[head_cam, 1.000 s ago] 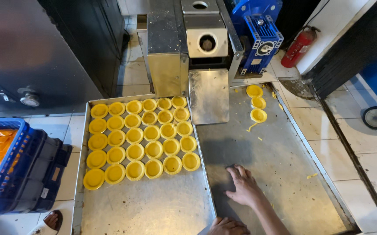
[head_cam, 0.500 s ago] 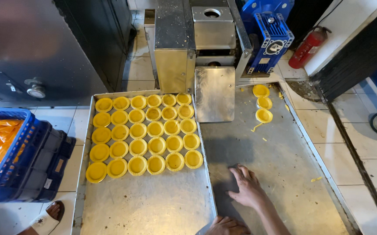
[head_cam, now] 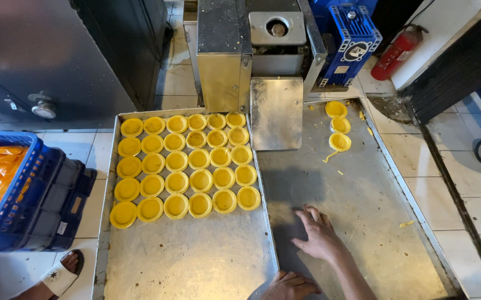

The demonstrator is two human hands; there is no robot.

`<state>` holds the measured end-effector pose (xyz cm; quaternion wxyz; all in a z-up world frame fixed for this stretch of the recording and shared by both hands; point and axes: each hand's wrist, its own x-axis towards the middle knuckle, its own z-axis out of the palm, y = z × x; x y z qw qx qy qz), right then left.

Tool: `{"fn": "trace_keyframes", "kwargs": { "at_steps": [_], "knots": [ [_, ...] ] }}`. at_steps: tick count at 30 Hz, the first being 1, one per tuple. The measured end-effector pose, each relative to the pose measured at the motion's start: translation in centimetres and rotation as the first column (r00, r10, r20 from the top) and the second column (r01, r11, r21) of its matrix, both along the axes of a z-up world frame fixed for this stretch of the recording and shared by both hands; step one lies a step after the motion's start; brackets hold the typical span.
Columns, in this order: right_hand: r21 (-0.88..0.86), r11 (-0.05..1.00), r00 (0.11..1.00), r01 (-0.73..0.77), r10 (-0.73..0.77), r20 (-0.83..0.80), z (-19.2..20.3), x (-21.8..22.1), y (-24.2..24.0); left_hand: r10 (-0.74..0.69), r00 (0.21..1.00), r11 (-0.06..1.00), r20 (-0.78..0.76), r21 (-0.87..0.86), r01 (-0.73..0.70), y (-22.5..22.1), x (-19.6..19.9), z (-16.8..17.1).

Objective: The person arranges yellow tart shells on metal trays by hand, taking them from a production machine and organizing them into rows on the trays.

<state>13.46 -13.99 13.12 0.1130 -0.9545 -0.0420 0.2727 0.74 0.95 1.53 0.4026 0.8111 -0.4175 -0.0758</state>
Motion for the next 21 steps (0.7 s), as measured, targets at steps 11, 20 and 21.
{"fn": "trace_keyframes", "kwargs": {
  "at_steps": [11,20,21],
  "knots": [
    [0.015,0.998,0.991,-0.056,0.054,0.127,-2.2,-0.1,-0.8,0.035,0.998,0.997,0.045,-0.063,-0.033,0.6,0.1,2.0],
    [0.022,0.998,0.989,-0.061,0.058,0.138,-2.0,0.0,-0.8,0.012,0.999,1.000,-0.051,0.020,-0.011,0.1,0.0,0.7],
    [0.014,0.999,0.994,-0.048,0.046,0.103,-1.6,0.0,-0.7,-0.010,0.995,1.000,-0.096,0.026,0.013,0.1,0.0,0.5]
  ]
}}
